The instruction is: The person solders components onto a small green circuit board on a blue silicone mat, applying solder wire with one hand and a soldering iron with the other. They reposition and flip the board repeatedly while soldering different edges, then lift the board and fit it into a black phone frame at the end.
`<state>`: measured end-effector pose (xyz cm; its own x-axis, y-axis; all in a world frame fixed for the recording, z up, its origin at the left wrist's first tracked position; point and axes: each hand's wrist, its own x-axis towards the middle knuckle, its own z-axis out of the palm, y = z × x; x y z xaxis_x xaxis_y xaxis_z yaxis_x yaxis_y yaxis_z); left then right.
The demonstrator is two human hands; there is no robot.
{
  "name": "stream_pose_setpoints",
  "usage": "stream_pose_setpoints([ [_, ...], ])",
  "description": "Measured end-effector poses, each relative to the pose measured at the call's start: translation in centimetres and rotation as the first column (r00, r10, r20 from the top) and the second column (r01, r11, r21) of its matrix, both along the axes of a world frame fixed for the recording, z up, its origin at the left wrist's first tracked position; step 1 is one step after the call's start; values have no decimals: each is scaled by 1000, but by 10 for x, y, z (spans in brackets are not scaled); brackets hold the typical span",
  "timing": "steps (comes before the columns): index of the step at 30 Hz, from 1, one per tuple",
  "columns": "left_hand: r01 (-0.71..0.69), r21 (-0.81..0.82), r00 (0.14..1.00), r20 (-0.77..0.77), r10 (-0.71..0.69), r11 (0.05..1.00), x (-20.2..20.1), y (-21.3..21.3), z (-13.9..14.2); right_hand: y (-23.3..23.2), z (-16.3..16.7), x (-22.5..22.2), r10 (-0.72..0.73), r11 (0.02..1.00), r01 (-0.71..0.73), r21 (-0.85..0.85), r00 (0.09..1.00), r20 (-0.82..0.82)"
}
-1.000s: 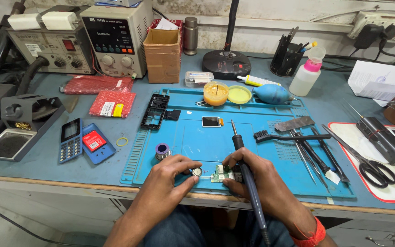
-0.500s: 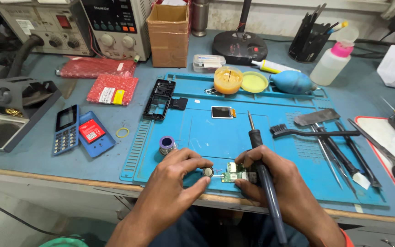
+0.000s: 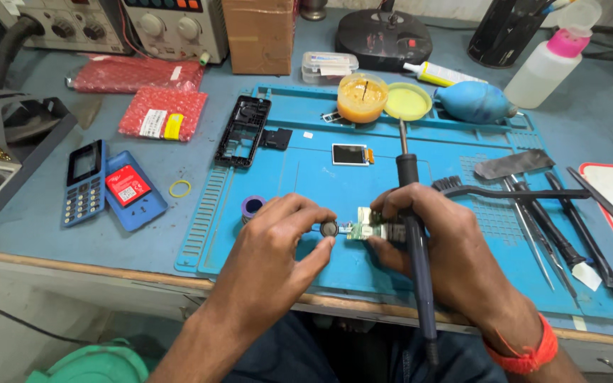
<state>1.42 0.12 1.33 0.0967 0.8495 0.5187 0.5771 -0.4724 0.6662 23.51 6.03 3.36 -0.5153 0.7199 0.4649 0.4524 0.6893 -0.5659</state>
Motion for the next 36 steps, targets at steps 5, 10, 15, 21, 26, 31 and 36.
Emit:
stream_pose_setpoints([
  [5,-18,25,1000,24,17,1000,5,0,-1,6,-5,2,27,998,-24,53,999,-46],
  [10,-29,24,998,50,28,999,6,0,-2,6,-7,3,23,992,-20,124,999,-24],
  [15,-32,-73,987,157,43,997,7,-1,-3,4,-7,4,42,983,-36,177,999,-30],
  [21,-41,-105,970,233,65,994,6,-3,-4,1,-8,4,40,981,-31,194,998,-46],
  [26,-21,-165,952,299,71,986,7,-2,-5,1,-9,2,34,984,-22,178,997,-64],
  [31,-13,-160,943,326,65,987,7,-3,-6,1,-11,4,62,982,-46,185,995,-81],
  [36,-8,-198,935,345,78,980,7,-3,-6,1,-12,5,82,981,-64,185,993,-88],
])
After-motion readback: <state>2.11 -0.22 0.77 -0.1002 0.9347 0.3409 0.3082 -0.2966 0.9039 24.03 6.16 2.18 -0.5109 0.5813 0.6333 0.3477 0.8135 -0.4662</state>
